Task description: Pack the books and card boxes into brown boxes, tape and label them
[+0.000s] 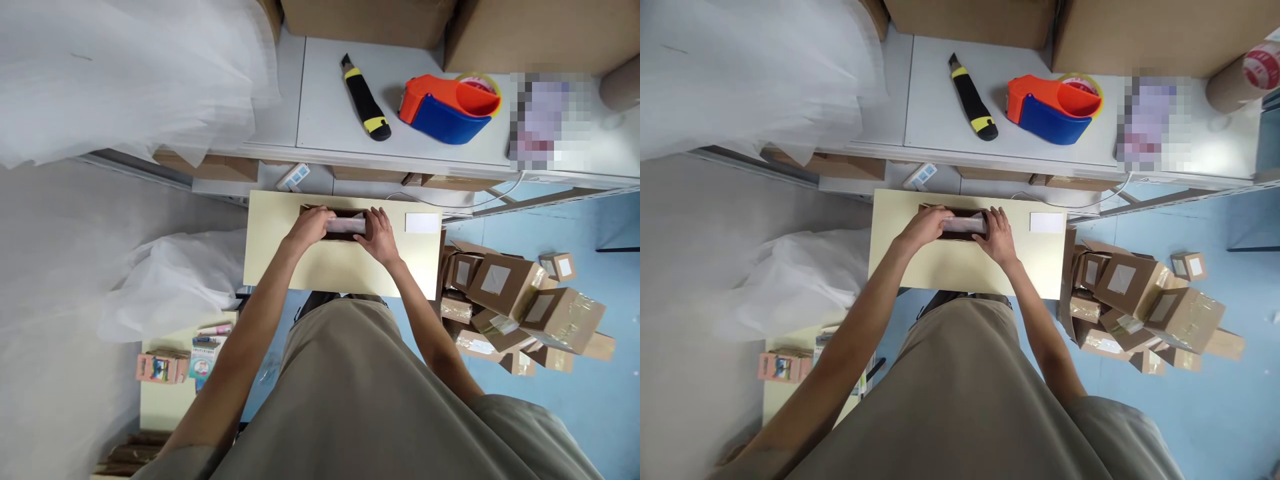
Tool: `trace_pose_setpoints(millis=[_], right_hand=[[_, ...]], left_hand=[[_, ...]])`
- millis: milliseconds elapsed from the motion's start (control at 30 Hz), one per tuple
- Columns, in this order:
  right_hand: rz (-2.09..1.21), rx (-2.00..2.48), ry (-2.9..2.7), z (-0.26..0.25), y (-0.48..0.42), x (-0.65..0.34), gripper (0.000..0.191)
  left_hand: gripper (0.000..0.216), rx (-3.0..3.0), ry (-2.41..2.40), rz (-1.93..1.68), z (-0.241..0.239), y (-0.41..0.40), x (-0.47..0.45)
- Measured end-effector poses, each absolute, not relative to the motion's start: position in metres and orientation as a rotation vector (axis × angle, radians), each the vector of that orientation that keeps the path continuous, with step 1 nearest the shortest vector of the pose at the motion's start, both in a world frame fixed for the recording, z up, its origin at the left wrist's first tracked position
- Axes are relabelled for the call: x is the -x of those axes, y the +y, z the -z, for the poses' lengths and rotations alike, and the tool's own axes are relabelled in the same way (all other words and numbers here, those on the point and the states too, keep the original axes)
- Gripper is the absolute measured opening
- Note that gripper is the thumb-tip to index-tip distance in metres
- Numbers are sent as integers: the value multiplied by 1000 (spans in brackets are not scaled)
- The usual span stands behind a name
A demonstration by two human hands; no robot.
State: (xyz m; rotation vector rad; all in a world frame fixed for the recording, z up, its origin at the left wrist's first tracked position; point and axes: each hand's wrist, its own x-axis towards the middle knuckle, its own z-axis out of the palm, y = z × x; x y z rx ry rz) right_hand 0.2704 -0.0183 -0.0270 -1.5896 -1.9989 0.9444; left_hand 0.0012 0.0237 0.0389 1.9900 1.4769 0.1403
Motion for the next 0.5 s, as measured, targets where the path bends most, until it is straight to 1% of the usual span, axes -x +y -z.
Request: trace_pose_setpoints(millis=[100, 233, 333, 467, 500], right_hand=[[-981, 1578, -1995, 26, -15, -271, 81], [-980, 1573, -2011, 24, -12, -274, 75], [-950, 1547, -2020, 21, -15, -280, 66], [-915, 1547, -1992, 15, -23, -288, 54], [-911, 1565, -1967, 14, -25, -290, 51]], left_hand=[[43, -1987, 1464, -115, -20, 24, -5], [44, -1923, 1520, -106, -3, 20, -17], [44, -1888, 1594, -235, -6, 5, -15], [35, -1806, 1844, -531, -17, -29, 6], [40, -1762, 1924, -608, -19, -38, 12]])
